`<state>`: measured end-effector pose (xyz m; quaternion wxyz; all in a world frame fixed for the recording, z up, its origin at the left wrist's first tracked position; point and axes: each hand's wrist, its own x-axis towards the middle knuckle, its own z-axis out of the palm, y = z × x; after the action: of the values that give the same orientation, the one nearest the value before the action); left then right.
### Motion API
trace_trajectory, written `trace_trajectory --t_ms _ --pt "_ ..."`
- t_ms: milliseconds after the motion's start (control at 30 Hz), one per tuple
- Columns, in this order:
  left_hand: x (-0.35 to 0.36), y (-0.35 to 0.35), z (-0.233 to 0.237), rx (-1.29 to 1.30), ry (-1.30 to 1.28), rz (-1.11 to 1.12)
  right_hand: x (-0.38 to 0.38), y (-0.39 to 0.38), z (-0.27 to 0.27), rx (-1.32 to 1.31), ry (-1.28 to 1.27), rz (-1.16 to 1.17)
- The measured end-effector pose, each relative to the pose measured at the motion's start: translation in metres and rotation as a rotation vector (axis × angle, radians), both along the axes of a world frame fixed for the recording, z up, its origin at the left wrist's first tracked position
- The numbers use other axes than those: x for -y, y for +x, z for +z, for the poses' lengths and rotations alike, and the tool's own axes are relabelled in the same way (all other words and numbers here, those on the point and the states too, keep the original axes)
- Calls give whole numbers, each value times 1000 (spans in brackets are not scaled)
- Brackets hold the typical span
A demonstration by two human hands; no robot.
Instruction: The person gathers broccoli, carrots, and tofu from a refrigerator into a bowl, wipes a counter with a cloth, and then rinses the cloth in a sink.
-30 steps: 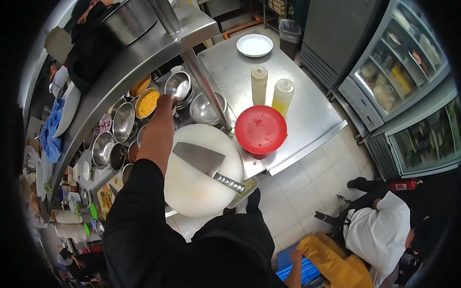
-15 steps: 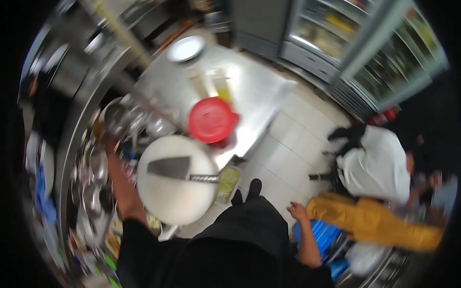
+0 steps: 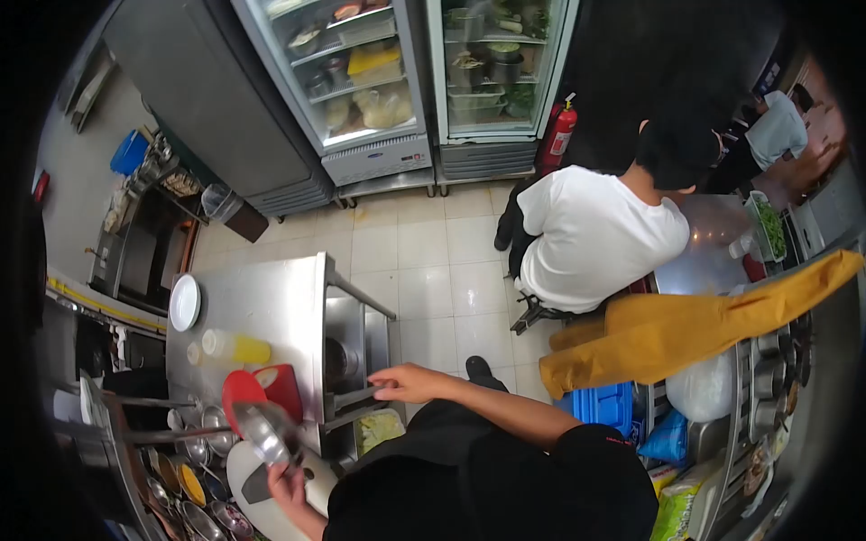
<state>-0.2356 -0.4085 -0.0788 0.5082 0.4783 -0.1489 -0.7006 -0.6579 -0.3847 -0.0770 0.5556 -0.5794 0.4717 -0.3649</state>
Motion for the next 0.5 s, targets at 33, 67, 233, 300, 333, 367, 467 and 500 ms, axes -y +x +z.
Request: trace_trajectory --t_ms 33,67,233,300,333,367,467,500 --pt "14 -25 -18 -177 47 -93 10 -13 15 6 -9 -10" --pt "28 -74 -8 -151 47 -180 21 -27 29 46 -42 -27" --pt "92 -260 19 -203 70 -446 72 -109 37 323 -114 -166" --pt "116 -310 26 -161 -45 -546 83 -147 60 277 -31 -168" --pt "131 -328 23 -159 -41 -582 91 -162 59 251 -94 -227" --pt "144 -340 15 -165 -42 -591 98 -178 53 245 -96 -235" --pt "183 -382 9 -193 56 -596 125 -228 19 271 60 -368" --pt "199 -392 1 -199 60 -605 132 -246 7 265 62 -378"
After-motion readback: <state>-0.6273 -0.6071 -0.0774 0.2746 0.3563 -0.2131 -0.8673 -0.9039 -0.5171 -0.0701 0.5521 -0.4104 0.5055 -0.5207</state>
